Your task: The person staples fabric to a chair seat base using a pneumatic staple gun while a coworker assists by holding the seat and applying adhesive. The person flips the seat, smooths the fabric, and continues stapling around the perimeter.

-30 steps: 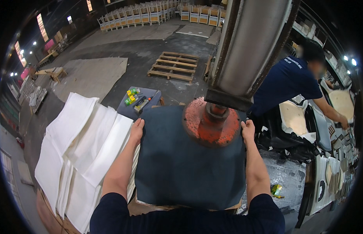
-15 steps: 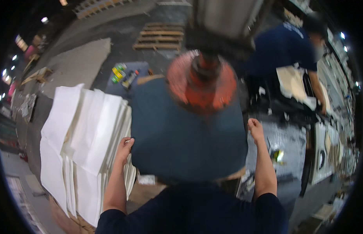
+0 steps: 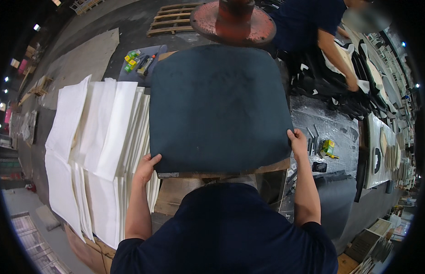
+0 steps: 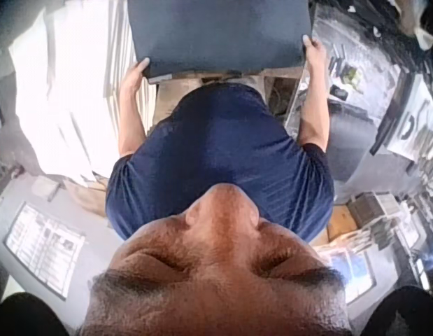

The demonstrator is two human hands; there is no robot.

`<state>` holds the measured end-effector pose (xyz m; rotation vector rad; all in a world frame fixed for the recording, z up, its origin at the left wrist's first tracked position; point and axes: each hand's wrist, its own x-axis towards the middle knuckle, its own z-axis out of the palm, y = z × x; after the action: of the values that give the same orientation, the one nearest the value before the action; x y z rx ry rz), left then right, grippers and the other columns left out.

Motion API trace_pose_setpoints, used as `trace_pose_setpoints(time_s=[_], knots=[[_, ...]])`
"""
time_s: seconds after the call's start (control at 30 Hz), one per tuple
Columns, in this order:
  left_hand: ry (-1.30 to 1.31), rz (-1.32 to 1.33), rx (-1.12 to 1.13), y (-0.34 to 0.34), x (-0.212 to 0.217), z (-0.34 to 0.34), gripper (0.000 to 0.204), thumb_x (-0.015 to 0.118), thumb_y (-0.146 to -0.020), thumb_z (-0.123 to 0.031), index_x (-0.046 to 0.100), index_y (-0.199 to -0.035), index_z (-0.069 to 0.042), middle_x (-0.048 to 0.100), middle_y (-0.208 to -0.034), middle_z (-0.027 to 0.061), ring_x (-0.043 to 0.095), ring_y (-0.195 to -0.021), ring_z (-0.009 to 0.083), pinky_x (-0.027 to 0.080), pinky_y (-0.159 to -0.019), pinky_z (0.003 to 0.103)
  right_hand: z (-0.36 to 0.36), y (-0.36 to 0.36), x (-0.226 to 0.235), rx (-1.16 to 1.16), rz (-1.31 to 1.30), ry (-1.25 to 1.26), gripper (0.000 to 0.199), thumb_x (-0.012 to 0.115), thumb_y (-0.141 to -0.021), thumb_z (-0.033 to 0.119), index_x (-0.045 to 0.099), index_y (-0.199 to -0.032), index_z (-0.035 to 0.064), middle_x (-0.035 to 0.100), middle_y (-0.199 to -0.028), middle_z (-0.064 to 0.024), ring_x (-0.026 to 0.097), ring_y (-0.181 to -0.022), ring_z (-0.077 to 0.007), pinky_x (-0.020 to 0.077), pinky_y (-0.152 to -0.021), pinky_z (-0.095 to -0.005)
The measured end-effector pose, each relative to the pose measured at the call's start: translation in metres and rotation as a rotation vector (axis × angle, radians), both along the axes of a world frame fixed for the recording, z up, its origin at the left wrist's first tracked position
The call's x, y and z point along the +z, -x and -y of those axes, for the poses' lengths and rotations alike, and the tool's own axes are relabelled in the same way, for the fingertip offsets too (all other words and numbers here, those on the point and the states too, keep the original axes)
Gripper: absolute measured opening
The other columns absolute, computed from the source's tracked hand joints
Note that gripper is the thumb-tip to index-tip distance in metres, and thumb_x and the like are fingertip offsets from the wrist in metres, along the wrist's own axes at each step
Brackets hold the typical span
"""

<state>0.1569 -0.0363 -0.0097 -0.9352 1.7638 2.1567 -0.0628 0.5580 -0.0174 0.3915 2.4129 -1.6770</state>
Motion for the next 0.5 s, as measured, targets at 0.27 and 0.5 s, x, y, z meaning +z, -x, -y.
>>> trace_pose_setpoints(time_s=[0.27, 0.5], knots=[[-0.034, -0.124, 0.159, 0.015, -0.001, -0.001, 0.033, 0.074, -0.109, -0.025, 0.075, -0.129, 0.0, 0.08, -0.122, 0.0082, 0.074, -0.108, 0.0162, 0.056, -0.1, 0.033, 0.013, -0.007, -0.011, -0.141, -0.014, 0.025, 0.018, 0.075, -0.107, 0.018, 0.071, -0.097, 0.004, 0.072, -0.088, 0.0, 0.062, -0.078, -0.0099, 0.0506, -0.073, -0.029], [0.11, -0.091, 0.179, 0.02, -0.003, 0.0, 0.03, 0.072, -0.11, -0.025, 0.075, -0.124, 0.001, 0.08, -0.113, 0.0086, 0.075, -0.097, 0.0164, 0.059, -0.088, 0.032, 0.024, -0.023, -0.007, -0.158, -0.021, 0.04, 0.018, 0.075, -0.107, 0.018, 0.071, -0.096, 0.0038, 0.073, -0.09, -0.0012, 0.063, -0.079, -0.011, 0.0516, -0.075, -0.0298]])
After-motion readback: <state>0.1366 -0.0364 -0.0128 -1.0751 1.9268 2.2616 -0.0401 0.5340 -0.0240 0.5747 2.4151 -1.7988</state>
